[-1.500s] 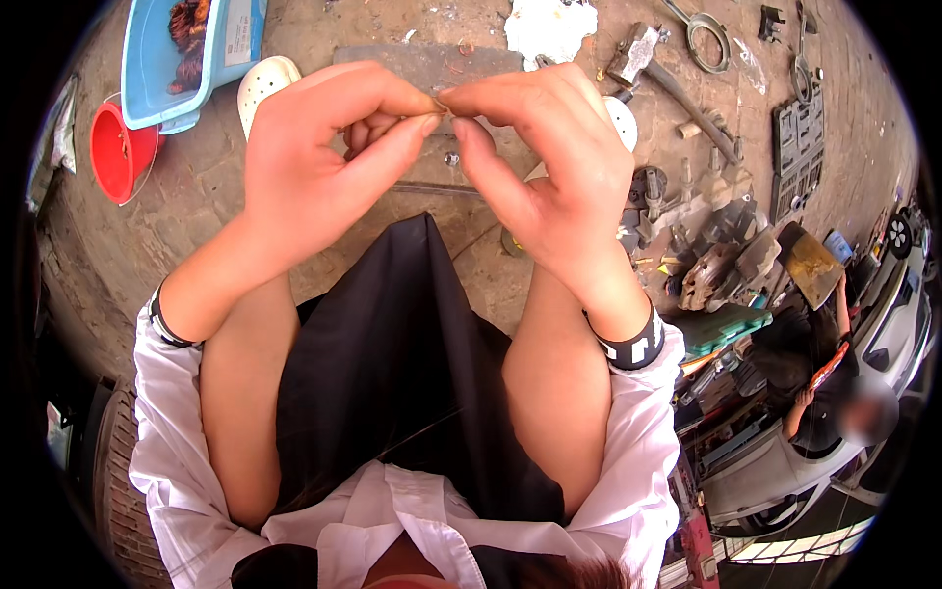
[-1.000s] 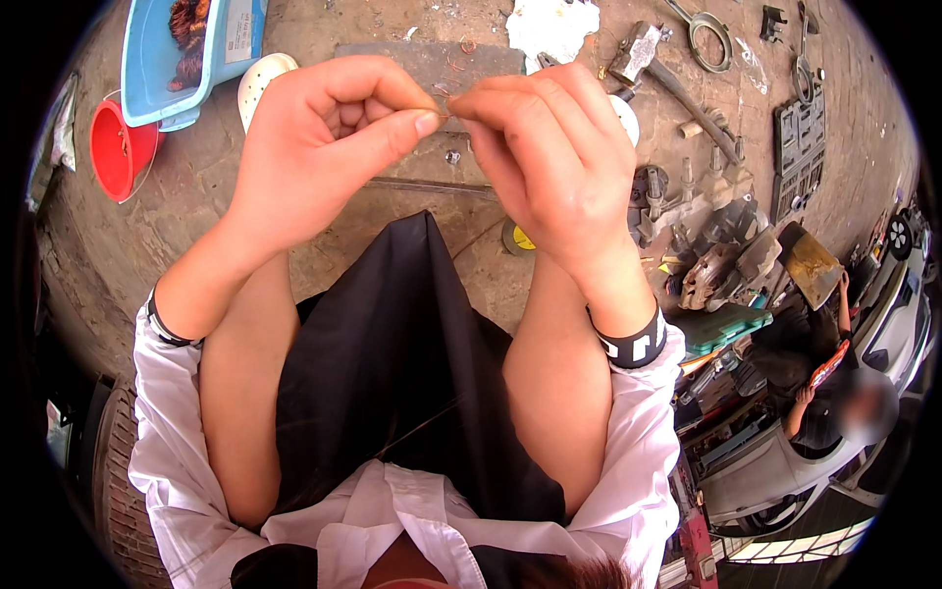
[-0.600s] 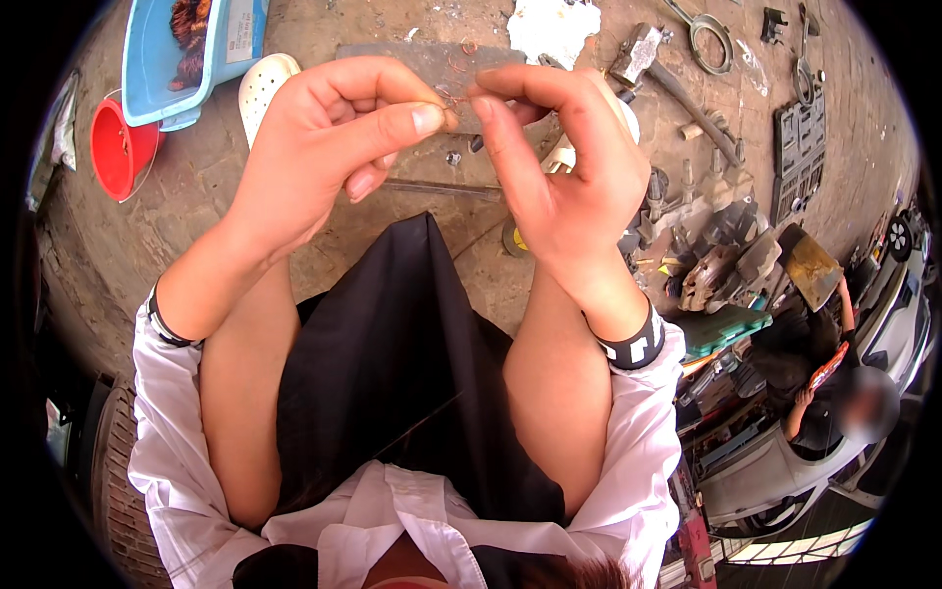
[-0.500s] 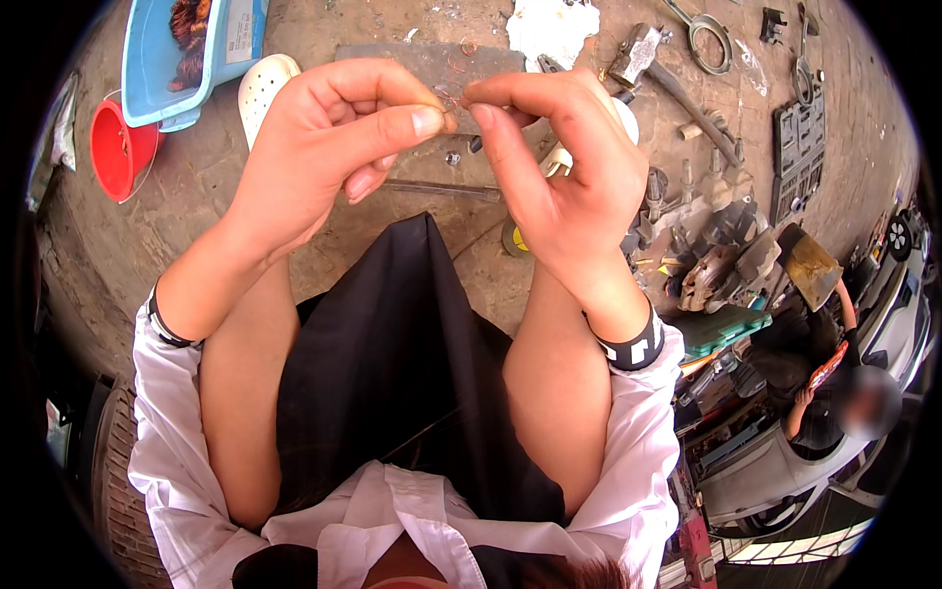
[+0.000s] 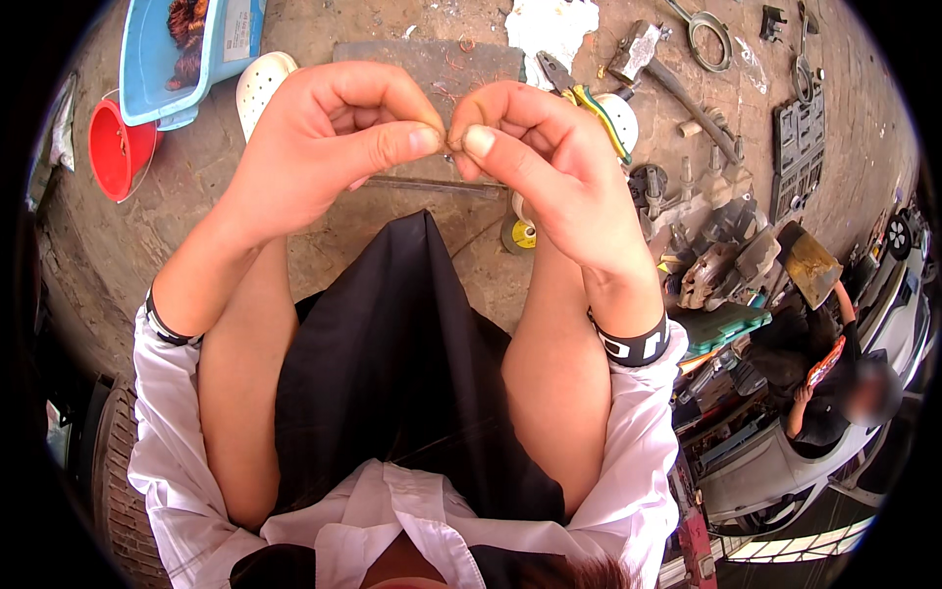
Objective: The person sits on the floor and uses pliers to strip the insulation from a small wire. They repeatedly grip and pull the wire to remove the outer coating, then inspect the stripped end.
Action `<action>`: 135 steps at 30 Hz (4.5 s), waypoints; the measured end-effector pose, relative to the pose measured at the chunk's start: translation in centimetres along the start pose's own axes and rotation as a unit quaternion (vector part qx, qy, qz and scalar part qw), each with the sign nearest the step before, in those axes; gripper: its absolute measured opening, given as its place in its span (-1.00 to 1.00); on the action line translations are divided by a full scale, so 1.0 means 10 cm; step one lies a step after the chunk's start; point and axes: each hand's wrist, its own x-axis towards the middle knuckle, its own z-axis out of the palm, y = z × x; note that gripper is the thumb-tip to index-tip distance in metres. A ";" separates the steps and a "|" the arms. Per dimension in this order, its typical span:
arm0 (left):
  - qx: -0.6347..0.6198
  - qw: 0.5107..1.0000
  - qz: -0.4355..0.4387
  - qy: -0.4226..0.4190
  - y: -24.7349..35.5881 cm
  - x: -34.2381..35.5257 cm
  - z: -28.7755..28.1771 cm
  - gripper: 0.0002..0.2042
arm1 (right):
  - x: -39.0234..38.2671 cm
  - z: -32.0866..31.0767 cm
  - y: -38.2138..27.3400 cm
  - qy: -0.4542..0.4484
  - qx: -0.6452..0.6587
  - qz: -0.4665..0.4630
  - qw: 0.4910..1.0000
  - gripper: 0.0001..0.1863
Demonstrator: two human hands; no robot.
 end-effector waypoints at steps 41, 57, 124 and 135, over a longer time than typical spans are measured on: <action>0.145 0.987 0.047 0.045 -0.01 -0.06 0.05 -0.92 | -0.01 0.14 0.05 0.167 -0.218 -0.111 0.955 -0.88; 0.398 0.867 0.283 0.099 0.01 -0.05 0.12 -0.86 | -0.01 0.12 0.07 0.158 -0.158 -0.097 0.970 -0.90; -0.045 0.997 -0.069 0.012 0.04 -0.03 0.05 -0.89 | 0.06 0.10 0.09 0.153 -0.434 -0.302 0.835 -0.84; -0.158 0.976 -0.147 -0.021 0.07 -0.02 0.00 -0.87 | 0.06 0.06 0.07 0.134 -0.406 -0.286 0.858 -0.86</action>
